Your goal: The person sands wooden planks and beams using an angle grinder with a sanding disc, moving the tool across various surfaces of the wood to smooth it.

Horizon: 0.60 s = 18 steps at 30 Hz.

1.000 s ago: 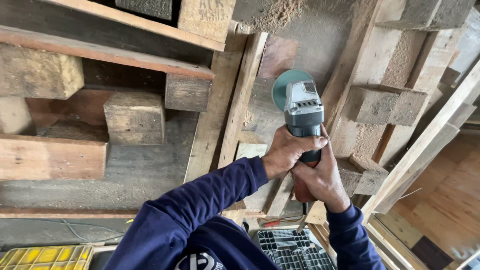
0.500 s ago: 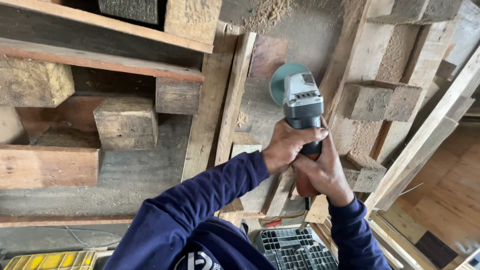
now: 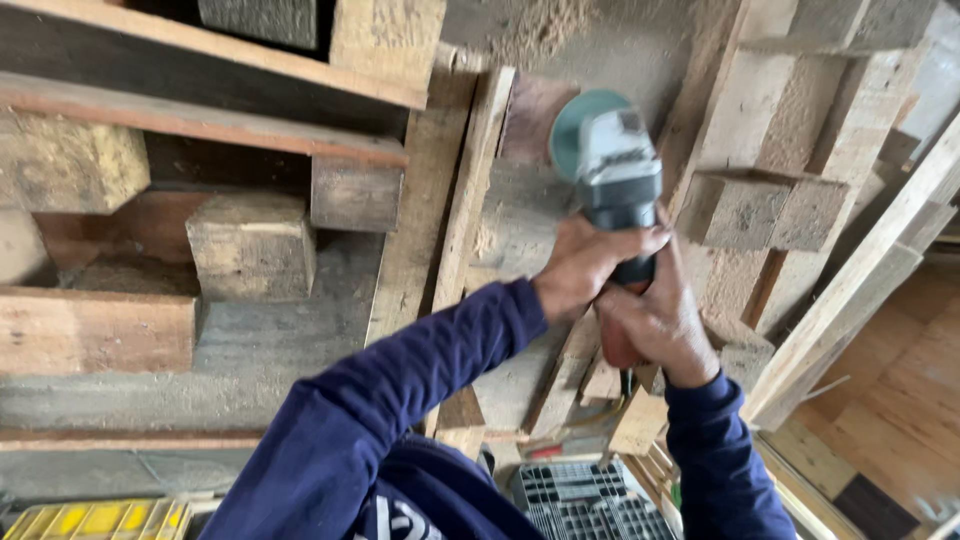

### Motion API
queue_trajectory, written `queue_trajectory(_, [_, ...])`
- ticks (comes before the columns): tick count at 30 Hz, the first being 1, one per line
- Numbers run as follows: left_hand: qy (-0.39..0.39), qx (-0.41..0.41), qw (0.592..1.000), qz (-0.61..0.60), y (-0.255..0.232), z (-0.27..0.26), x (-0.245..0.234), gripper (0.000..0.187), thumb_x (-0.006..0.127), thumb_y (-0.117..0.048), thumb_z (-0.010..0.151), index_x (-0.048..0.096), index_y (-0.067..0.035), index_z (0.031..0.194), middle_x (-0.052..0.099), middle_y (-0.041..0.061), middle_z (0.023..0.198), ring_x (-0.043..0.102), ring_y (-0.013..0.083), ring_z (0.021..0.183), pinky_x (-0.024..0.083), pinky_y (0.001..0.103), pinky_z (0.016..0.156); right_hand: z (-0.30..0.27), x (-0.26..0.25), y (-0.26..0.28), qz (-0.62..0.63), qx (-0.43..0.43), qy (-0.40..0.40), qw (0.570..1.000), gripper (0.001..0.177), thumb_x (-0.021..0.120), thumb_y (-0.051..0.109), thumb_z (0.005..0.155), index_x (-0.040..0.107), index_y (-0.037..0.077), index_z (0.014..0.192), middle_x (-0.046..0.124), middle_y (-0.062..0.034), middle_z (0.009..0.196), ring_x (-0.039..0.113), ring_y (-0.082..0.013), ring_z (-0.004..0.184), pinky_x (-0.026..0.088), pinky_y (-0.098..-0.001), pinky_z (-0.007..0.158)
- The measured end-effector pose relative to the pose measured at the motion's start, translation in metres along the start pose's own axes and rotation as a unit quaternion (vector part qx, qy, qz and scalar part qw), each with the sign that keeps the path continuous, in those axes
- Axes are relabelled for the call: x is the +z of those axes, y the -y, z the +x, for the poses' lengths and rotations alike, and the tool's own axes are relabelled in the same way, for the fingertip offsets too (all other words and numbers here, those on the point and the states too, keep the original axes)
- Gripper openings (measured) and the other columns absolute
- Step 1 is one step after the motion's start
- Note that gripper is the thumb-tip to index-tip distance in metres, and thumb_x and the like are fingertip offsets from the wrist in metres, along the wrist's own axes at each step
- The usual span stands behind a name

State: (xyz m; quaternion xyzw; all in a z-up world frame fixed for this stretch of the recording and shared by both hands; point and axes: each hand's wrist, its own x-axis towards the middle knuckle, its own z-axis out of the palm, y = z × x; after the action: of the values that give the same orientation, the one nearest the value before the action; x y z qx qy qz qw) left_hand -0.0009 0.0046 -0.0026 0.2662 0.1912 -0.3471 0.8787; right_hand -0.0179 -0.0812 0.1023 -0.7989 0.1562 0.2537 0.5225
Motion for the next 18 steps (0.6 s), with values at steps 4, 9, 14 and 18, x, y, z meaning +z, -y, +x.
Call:
queue_trajectory(4, [-0.020, 0.001, 0.999, 0.040, 0.002, -0.010, -0.004, 0.033, 0.083, -0.016, 0.080, 0.070, -0.002, 0.107, 0.072, 0.010, 0.099, 0.072, 0.0197, 0.087, 0.065, 0.037, 0.082, 0.001, -0.004, -0.002, 0.004, -0.012, 0.043, 0.999, 0.099, 0.070, 0.000, 0.077, 0.018, 0.002, 0.161, 0.057, -0.0131, 0.127, 0.061, -0.0196, 0.112, 0.055, -0.0361, 0.095])
queue_trajectory(9, [-0.016, -0.014, 1.000, 0.000, 0.009, -0.007, 0.009, 0.032, 0.082, -0.016, 0.082, 0.068, -0.002, 0.107, 0.071, 0.012, 0.098, 0.072, 0.0206, 0.083, 0.065, 0.038, 0.078, -0.005, -0.009, -0.006, -0.010, 0.026, 0.016, 0.999, 0.098, 0.069, 0.002, 0.075, 0.021, 0.002, 0.160, 0.058, -0.0133, 0.126, 0.064, -0.0204, 0.111, 0.058, -0.0366, 0.094])
queue_trajectory(14, [-0.075, -0.020, 0.997, 0.008, 0.017, -0.039, 0.008, 0.034, 0.083, -0.014, 0.082, 0.068, 0.002, 0.109, 0.072, 0.014, 0.100, 0.071, 0.0201, 0.084, 0.063, 0.037, 0.077, -0.024, 0.000, -0.018, 0.066, 0.037, 0.032, 0.997, 0.102, 0.070, 0.002, 0.075, 0.018, 0.002, 0.162, 0.055, -0.0157, 0.134, 0.059, -0.0224, 0.120, 0.053, -0.0381, 0.100])
queue_trajectory(18, [-0.068, -0.033, 0.996, 0.050, 0.014, -0.058, 0.013, 0.037, 0.083, -0.014, 0.078, 0.066, -0.001, 0.108, 0.072, 0.012, 0.099, 0.073, 0.0212, 0.084, 0.066, 0.037, 0.079, -0.046, 0.006, -0.023, 0.096, 0.067, 0.017, 0.993, 0.102, 0.073, 0.008, 0.073, 0.022, 0.001, 0.160, 0.057, -0.0157, 0.131, 0.061, -0.0227, 0.117, 0.055, -0.0381, 0.098])
